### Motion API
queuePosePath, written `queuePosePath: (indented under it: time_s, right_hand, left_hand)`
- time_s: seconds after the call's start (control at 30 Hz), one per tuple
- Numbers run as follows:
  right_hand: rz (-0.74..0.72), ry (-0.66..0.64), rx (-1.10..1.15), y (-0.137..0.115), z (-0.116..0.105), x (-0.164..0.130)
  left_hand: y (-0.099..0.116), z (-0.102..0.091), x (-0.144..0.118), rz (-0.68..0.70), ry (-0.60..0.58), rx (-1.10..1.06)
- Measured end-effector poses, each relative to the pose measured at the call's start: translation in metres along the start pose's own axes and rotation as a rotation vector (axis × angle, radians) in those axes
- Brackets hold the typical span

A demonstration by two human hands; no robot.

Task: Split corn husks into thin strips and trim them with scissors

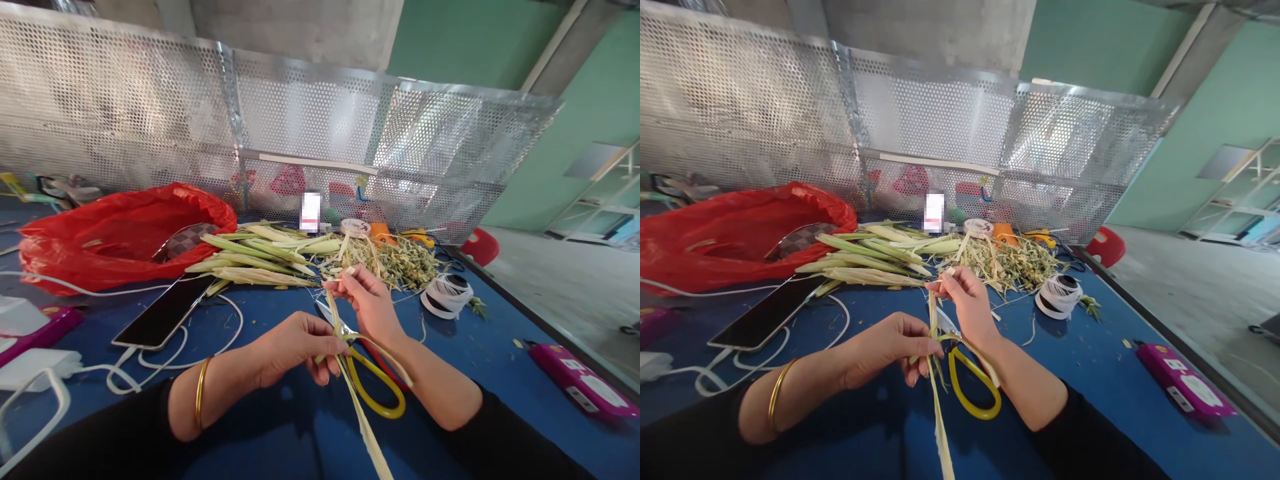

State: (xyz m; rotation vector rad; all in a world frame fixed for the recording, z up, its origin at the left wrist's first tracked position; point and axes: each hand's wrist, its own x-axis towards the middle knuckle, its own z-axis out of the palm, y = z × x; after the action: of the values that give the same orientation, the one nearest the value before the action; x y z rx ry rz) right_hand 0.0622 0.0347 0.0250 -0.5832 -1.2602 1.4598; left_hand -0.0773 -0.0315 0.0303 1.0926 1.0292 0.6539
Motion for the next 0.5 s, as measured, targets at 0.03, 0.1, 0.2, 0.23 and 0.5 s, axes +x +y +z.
queuePosePath:
  time_s: [0.03, 0.1, 0.2, 0.23, 0.5]
  right_hand:
    - [0.017, -0.016, 0.030, 0.001, -0.001, 0.001]
    - [0.073, -0.006, 0.081, 0.002, -0.005, 0.005]
    - [0.188, 0.140, -0.014, 0.000, -0.016, 0.010]
    - [0.238, 0.159, -0.100, -0.001, -0.019, 0.010]
    - [0.240, -0.055, -0.154, -0.001, -0.015, -0.009]
  left_hand:
    - [0.000, 0.000, 0.000, 0.004, 0.003, -0.006]
    - [0.000, 0.000, 0.001, 0.044, 0.043, -0.037]
    - [0.003, -0.003, 0.003, 0.159, 0.171, -0.120]
    - [0.004, -0.005, 0.004, 0.189, 0.218, -0.149]
    - [-0.008, -0.011, 0.014, 0.174, 0.244, -0.166]
